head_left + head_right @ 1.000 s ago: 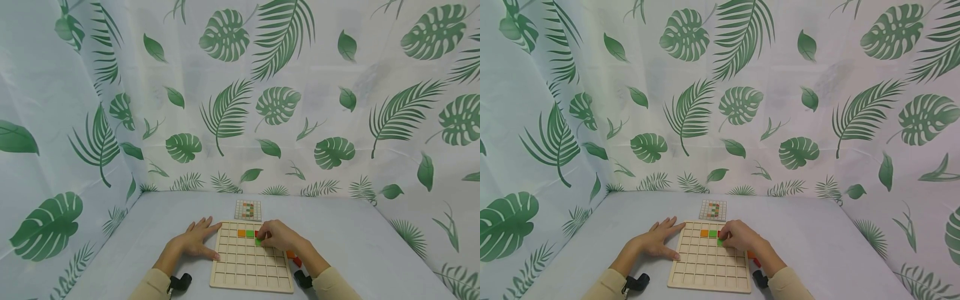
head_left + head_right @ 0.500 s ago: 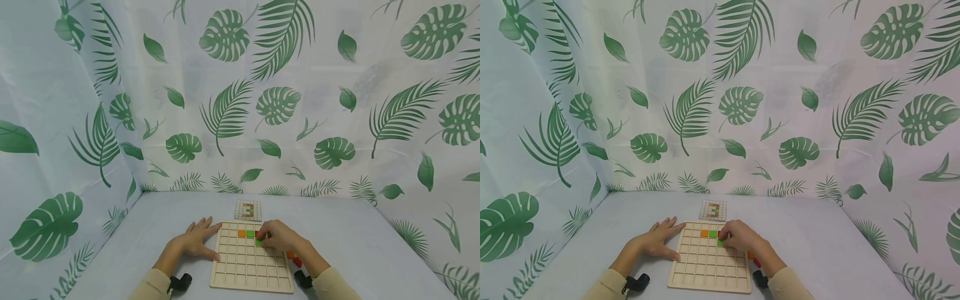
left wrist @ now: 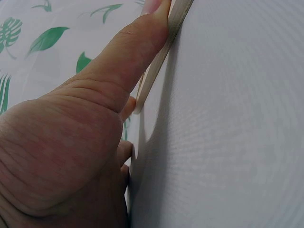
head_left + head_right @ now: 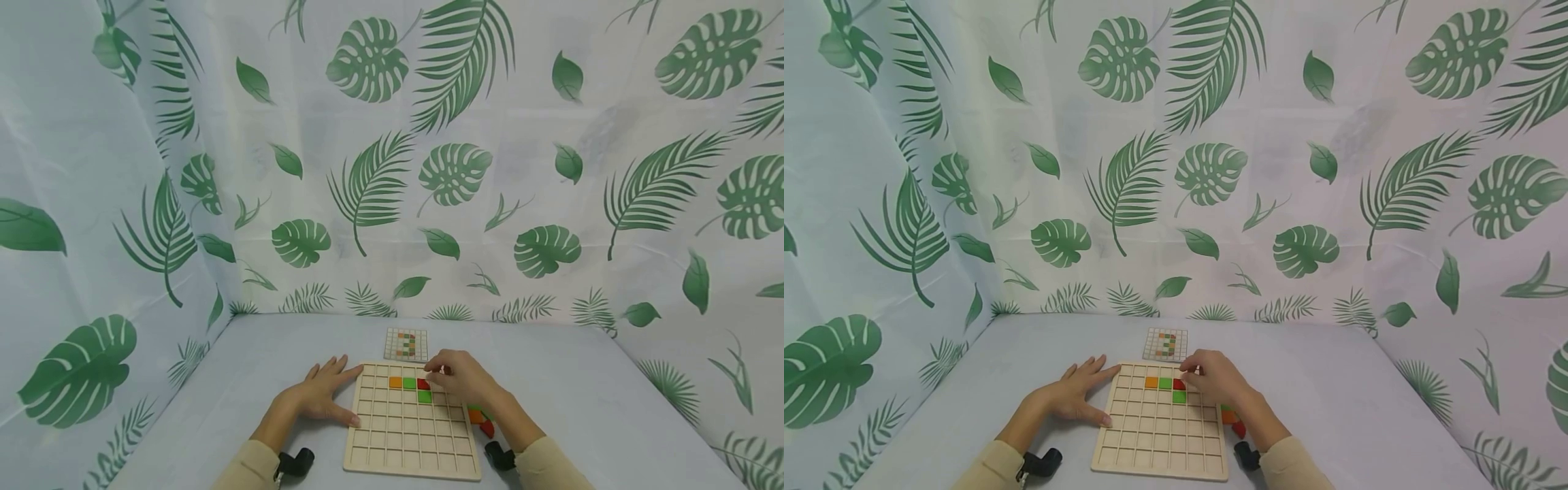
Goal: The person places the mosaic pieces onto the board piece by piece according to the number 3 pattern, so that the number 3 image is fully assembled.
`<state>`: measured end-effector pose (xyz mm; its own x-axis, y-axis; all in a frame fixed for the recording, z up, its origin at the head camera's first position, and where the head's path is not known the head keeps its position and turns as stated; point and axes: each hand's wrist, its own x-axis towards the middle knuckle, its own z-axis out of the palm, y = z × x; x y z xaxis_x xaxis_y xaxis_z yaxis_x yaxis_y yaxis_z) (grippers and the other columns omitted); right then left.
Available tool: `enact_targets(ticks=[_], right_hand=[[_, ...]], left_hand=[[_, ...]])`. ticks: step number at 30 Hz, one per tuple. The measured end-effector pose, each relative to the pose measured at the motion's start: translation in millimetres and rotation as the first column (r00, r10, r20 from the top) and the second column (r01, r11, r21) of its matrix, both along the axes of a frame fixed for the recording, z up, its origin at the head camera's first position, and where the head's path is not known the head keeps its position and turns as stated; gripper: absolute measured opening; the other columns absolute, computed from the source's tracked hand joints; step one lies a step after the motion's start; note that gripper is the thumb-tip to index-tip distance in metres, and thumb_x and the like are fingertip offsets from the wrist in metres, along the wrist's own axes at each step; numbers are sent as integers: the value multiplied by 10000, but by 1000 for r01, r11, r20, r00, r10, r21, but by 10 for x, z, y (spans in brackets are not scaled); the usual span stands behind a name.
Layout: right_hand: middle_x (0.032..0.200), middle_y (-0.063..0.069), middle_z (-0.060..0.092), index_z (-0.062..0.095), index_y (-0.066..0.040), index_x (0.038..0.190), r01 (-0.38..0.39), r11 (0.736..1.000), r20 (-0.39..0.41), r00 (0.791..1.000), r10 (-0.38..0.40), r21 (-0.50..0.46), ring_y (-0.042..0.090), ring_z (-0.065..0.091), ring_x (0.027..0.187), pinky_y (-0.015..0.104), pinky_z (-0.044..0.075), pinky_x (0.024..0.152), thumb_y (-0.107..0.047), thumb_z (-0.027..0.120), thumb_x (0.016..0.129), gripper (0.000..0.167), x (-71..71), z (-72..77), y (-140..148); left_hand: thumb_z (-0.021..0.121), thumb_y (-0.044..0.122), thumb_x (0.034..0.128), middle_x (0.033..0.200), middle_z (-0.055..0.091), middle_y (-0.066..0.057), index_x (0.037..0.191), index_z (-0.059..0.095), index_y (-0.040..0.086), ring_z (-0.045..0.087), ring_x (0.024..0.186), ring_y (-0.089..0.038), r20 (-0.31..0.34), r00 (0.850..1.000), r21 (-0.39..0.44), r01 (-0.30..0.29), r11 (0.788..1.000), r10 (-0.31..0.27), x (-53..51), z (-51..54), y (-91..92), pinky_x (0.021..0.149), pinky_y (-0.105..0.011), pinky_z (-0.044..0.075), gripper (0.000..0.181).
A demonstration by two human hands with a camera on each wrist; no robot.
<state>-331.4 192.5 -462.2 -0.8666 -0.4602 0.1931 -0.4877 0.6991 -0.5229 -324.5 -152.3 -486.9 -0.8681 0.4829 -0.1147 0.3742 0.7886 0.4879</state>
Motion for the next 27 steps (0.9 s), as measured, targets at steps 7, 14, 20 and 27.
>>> enact_targets(ticks=[7, 14, 20, 27], right_hand=[[961, -96, 695, 791, -116, 1134, 54, 998, 32, 998, -53, -33, 144, 573, 798, 247, 502, 650, -194, 724, 988, 178, -34, 14, 95], [977, -79, 699, 791, -120, 1136, 99, 994, 43, 994, -98, -43, 149, 557, 816, 252, 501, 647, -195, 739, 978, 183, -61, 11, 170], [982, -69, 698, 788, -123, 1134, 120, 992, 47, 992, -118, -42, 156, 552, 820, 251, 500, 645, -191, 733, 981, 176, -72, 17, 245], [971, -49, 698, 790, -119, 1111, 141, 989, 66, 988, -137, -54, 171, 556, 822, 247, 500, 638, -202, 737, 976, 166, -80, 29, 351]], left_hand=[[842, 703, 708, 1738, 151, -197, 1639, 348, 275, 85, 1616, -437, 1, 1000, 5, 6, 1000, -6, 18, 16, 2, 1287, -663, 46, 1137], [844, 685, 725, 1737, 154, -203, 1642, 340, 261, 88, 1615, -441, -4, 1000, -3, 8, 1000, -8, 24, 28, 9, 1286, -666, 58, 1129], [840, 695, 722, 1737, 155, -202, 1641, 341, 267, 92, 1615, -437, -12, 1000, -6, 9, 1000, -9, 16, 11, 5, 1286, -665, 59, 1130], [825, 720, 720, 1742, 144, -186, 1644, 330, 289, 81, 1620, -423, -7, 1000, -12, 12, 1000, -12, 6, 12, -13, 1289, -658, 43, 1134]])
